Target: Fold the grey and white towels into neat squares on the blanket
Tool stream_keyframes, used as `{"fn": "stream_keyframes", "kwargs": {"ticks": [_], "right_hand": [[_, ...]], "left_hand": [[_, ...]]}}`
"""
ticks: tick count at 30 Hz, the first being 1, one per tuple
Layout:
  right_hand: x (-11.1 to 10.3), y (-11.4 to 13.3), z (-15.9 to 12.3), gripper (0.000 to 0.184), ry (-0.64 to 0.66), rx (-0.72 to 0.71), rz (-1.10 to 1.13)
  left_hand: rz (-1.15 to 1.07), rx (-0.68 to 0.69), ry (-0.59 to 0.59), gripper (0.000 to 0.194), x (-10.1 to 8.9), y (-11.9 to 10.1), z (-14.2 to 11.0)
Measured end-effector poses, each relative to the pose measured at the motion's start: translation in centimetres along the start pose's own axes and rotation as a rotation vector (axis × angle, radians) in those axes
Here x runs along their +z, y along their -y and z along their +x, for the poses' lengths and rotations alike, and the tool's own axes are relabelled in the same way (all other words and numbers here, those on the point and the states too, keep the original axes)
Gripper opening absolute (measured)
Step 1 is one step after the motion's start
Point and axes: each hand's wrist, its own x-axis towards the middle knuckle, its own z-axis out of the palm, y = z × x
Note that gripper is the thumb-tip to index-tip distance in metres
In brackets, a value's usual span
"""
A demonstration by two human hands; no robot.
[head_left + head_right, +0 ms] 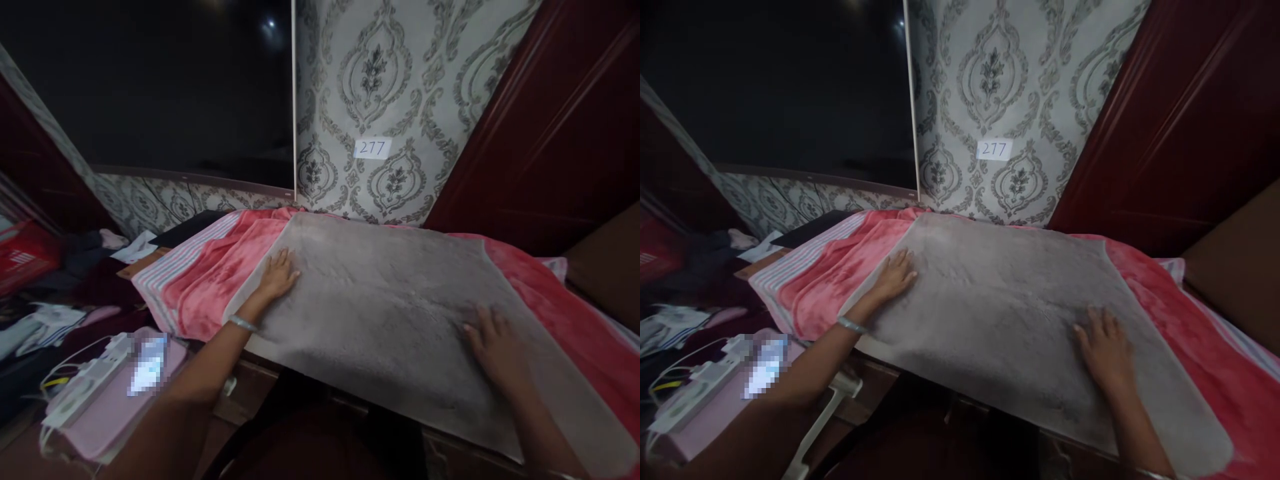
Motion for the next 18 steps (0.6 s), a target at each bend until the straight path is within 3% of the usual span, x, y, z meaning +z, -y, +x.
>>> {"fn": "stream_keyframes", "kwargs": {"ticks": [4,11,15,18], "right_hand": [[1.5,1.6,0.9,0.074,0.154,0.060,0.022],[2.2,0.8,0.6,0.073,0.157,0.075,0.027],[1.5,1.5,0.8,0.068,0.187,0.104,0.026],[0.1,4.5,1.3,0.065,0.190,0.193,0.032]], "left_hand": [[0.090,-0.083,0.107,0.067,1.3,0.9,1.6],[0.153,-0.268,-0.005,0.070,2.3,2.1,1.1],[0.143,-0.236,-0.056,0.068,2.2,2.0,1.1],[0.154,-0.125,-0.103,0.066,2.2,2.0,1.2]]}}
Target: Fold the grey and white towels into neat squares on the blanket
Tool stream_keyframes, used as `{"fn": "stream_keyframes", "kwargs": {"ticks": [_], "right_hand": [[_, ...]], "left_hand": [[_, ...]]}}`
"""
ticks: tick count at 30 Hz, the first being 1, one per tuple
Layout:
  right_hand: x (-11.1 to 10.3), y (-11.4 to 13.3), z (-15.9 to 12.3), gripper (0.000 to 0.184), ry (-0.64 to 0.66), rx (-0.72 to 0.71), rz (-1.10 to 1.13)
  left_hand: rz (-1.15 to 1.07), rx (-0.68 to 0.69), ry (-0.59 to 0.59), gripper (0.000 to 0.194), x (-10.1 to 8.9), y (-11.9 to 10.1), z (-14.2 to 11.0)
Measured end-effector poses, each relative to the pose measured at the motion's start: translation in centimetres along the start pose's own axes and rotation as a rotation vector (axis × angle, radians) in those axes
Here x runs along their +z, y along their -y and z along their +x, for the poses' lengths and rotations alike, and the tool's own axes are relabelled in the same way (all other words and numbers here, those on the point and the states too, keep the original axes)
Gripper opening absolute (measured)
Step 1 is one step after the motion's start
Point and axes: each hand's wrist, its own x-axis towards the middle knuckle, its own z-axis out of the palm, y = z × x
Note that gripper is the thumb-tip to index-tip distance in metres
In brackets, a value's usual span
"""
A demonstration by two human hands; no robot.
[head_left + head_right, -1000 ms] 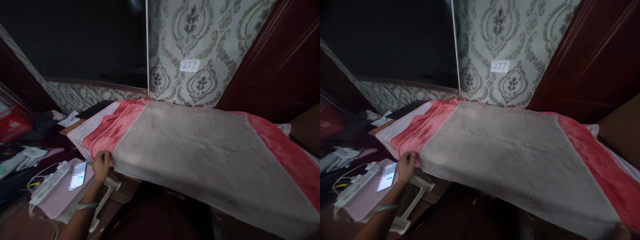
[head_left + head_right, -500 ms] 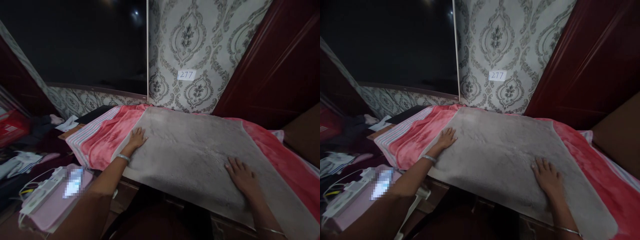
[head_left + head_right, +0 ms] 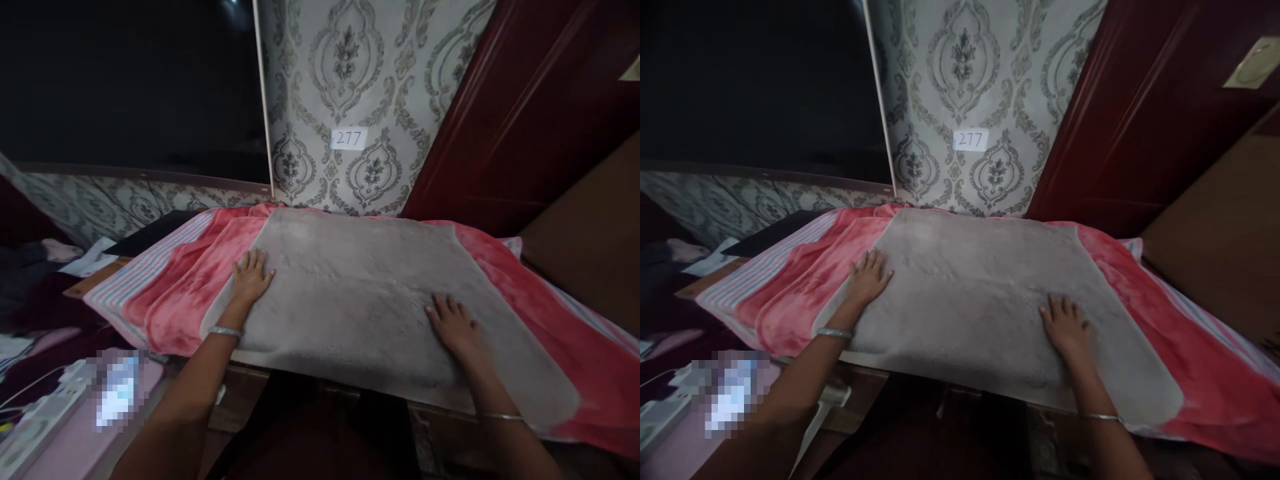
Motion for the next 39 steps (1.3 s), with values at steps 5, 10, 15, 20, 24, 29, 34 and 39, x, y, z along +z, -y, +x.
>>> {"fn": "stream_keyframes", "kwargs": {"ticks": [5,10,15,20,24,29,34,39], "right_hand": [[-2.4,12.0,-0.2,0.059,-0.034,-0.285,0.062],[-2.8,23.2,-0.2,0.058,0.038,-0.591,0.170],[-1.3,24.5,0.2,0.059,0.068,-0.663,0.199],[-1.2,16.9,2.9,0.057,0.025,-0.459,0.140],[-1.8,5.9,4.6,0.058,0.015,-0.149,-0.016],[-2.3,-6.1,3.6,0.064,0.042,0.187,-0.117],[-2.5,-9.1,2.4,0.065,0.029,0.292,-0.097],[-2.5,-8.5,2.2,0.064,-0.027,0.300,-0.074]], "left_hand": [[0.013,0.092,0.120,0.062,-0.1,0.0,0.5],[0.026,0.089,0.130,0.064,-0.3,0.1,0.9],[0.015,0.106,0.113,0.064,-0.2,0.3,1.5],[0.023,0.107,0.140,0.066,-0.3,0.3,2.0],[0.019,0.112,0.157,0.069,-0.4,0.3,2.2],[0.020,0.110,0.171,0.070,-0.8,0.0,2.2],[0.044,-0.002,0.093,0.067,-0.9,-0.3,1.9],[0.053,-0.119,0.043,0.069,-0.9,-0.5,1.6]]}}
